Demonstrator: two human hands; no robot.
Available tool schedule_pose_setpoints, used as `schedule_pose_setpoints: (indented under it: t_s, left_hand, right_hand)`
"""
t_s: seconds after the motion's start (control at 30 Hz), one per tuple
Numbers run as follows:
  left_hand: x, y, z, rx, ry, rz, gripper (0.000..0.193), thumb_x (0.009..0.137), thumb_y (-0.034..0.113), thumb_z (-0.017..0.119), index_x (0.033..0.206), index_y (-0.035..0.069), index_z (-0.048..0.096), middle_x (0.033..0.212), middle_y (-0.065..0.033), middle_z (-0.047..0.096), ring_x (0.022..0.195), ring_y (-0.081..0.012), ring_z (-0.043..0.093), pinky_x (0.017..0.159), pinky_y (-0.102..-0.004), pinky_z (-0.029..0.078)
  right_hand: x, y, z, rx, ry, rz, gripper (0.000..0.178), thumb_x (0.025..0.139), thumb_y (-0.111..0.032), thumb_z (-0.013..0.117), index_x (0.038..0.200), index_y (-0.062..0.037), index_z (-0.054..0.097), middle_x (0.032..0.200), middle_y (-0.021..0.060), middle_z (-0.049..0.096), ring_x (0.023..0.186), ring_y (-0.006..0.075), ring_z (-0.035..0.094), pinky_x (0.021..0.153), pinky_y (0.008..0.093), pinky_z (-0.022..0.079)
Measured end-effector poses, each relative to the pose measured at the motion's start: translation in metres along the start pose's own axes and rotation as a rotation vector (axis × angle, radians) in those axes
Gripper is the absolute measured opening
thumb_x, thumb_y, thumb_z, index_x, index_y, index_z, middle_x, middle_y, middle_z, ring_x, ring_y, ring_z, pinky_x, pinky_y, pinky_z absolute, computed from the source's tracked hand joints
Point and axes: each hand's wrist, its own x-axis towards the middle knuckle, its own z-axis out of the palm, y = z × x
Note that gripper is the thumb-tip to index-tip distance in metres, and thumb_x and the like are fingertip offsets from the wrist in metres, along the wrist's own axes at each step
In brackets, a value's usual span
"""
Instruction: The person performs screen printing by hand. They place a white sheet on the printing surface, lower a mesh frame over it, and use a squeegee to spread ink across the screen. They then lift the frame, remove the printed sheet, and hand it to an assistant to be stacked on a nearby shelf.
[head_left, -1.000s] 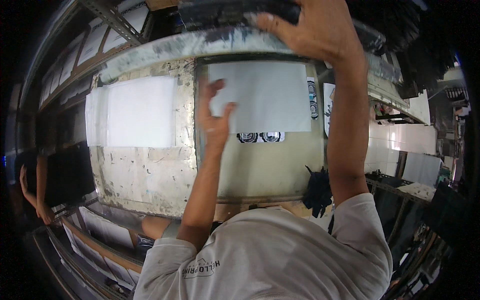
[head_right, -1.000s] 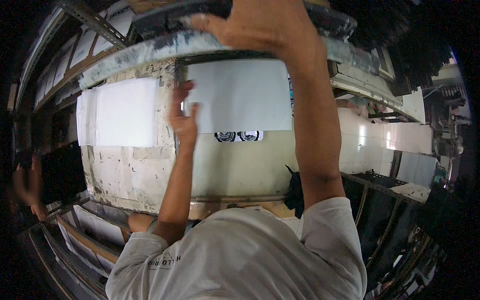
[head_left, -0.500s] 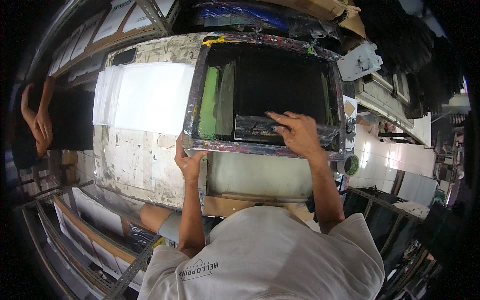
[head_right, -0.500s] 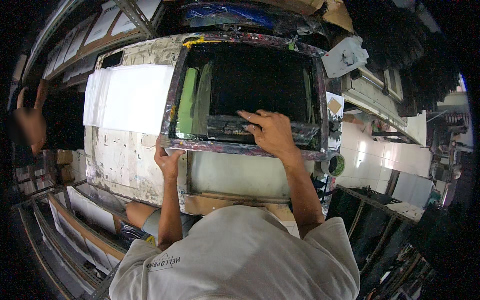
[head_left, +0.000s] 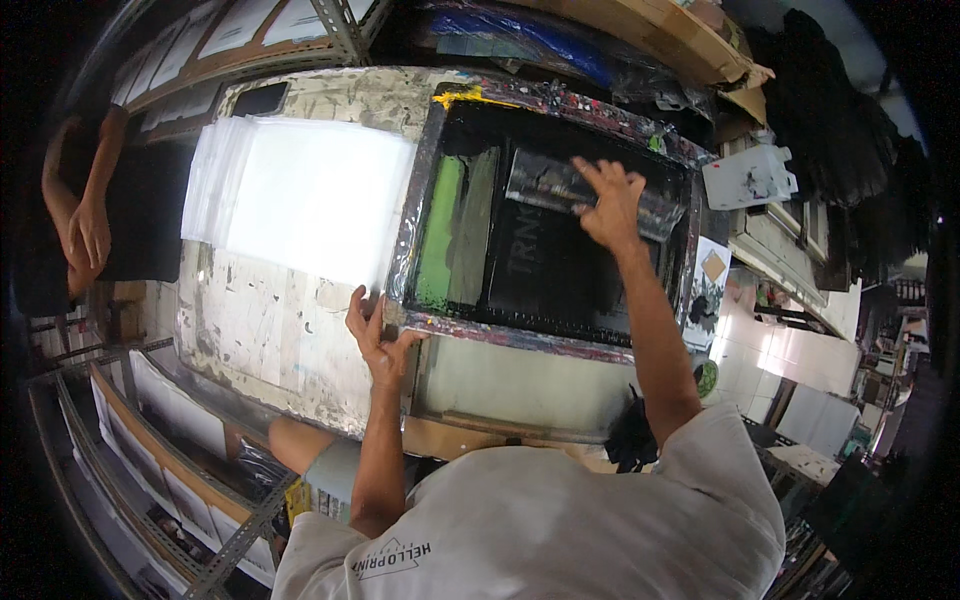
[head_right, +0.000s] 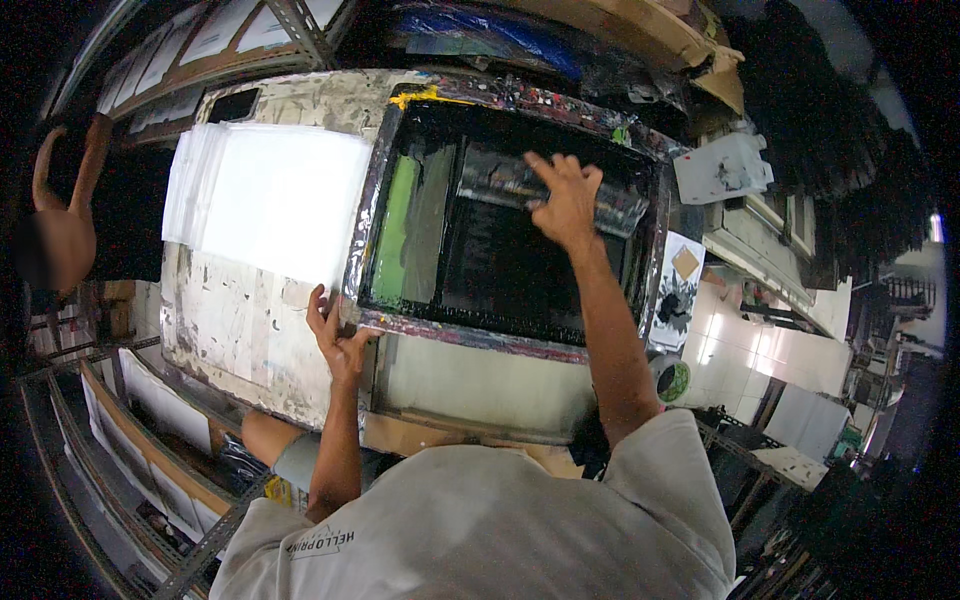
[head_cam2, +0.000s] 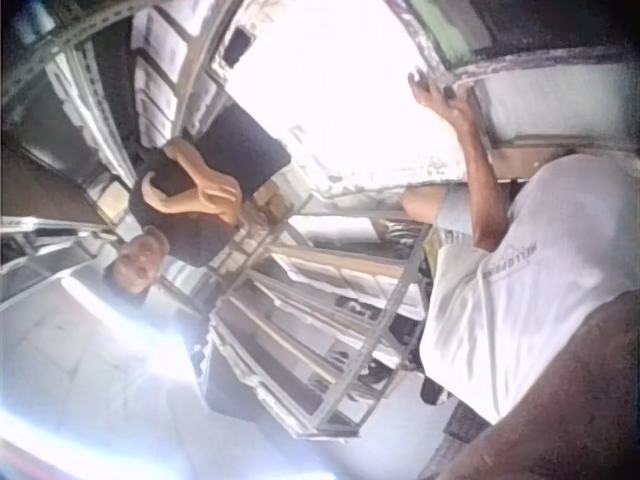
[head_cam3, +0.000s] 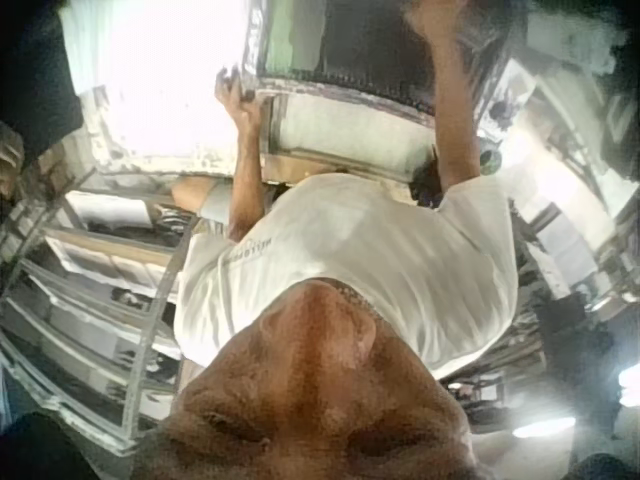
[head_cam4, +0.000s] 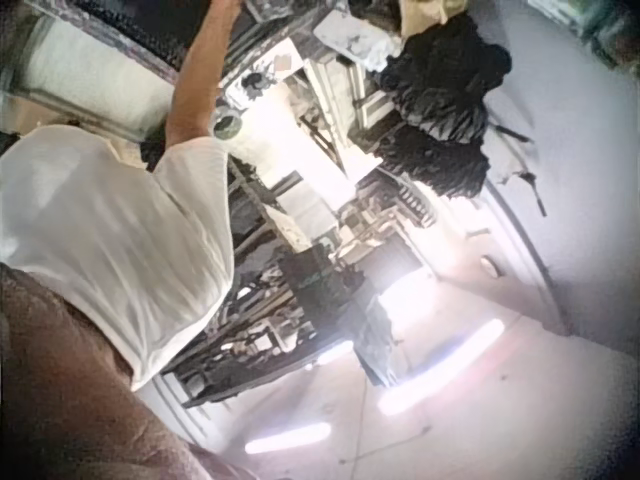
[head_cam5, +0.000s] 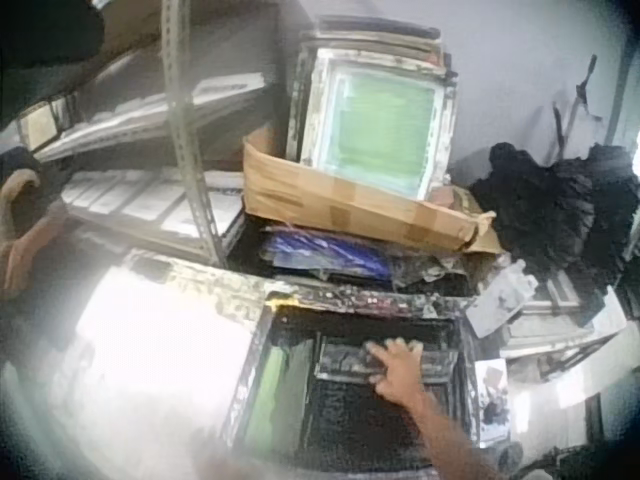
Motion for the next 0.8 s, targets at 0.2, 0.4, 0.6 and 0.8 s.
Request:
schedule_pose_setpoints:
  t_s: [0.2,0.4,0.6,0.8]
  left_hand:
    - [0.001,0.004,-0.002,-0.049,-0.007,-0.036,0.084,0.060,0.033,0.095,0.134,0.008,0.064,0.153,-0.0161,0.037,0.132,-0.0346,0.041,0.111,-0.0471,0.037]
    - [-0.004,-0.006,0.002,-0.122,-0.004,-0.026,0.083,0.061,0.024,0.094,0.135,0.004,0.061,0.145,-0.0163,0.045,0.130,-0.0326,0.044,0.108,-0.0449,0.039]
    - [-0.009,-0.005,0.003,-0.288,-0.019,-0.202,0.078,0.062,0.011,0.089,0.134,0.000,0.060,0.127,-0.0134,0.059,0.123,-0.0295,0.048,0.105,-0.0406,0.040]
    - [0.002,0.026,-0.003,-0.411,0.057,-0.243,0.070,0.067,0.000,0.084,0.133,-0.001,0.060,0.121,-0.0098,0.058,0.115,-0.0240,0.052,0.104,-0.0364,0.041]
  right_hand:
    - [0.081,0.039,0.007,-0.089,0.048,-0.023,0.079,0.067,-0.015,0.085,0.141,-0.0194,0.058,0.131,0.0138,0.059,0.121,0.0304,0.053,0.103,0.0460,0.032]
    - [0.106,0.055,-0.012,0.058,-0.016,-0.026,0.061,0.081,-0.015,0.075,0.139,-0.0261,0.061,0.121,0.0185,0.068,0.112,0.0327,0.059,0.098,0.0484,0.037]
    - [0.048,0.013,-0.014,-0.106,-0.038,0.029,0.052,0.086,-0.012,0.067,0.135,-0.0292,0.063,0.110,0.0208,0.069,0.101,0.0374,0.064,0.088,0.0471,0.048]
    - [-0.069,-0.055,-0.042,-0.078,0.077,-0.081,0.049,0.087,-0.010,0.065,0.132,-0.0282,0.065,0.104,0.0234,0.068,0.091,0.0342,0.067,0.073,0.0455,0.049]
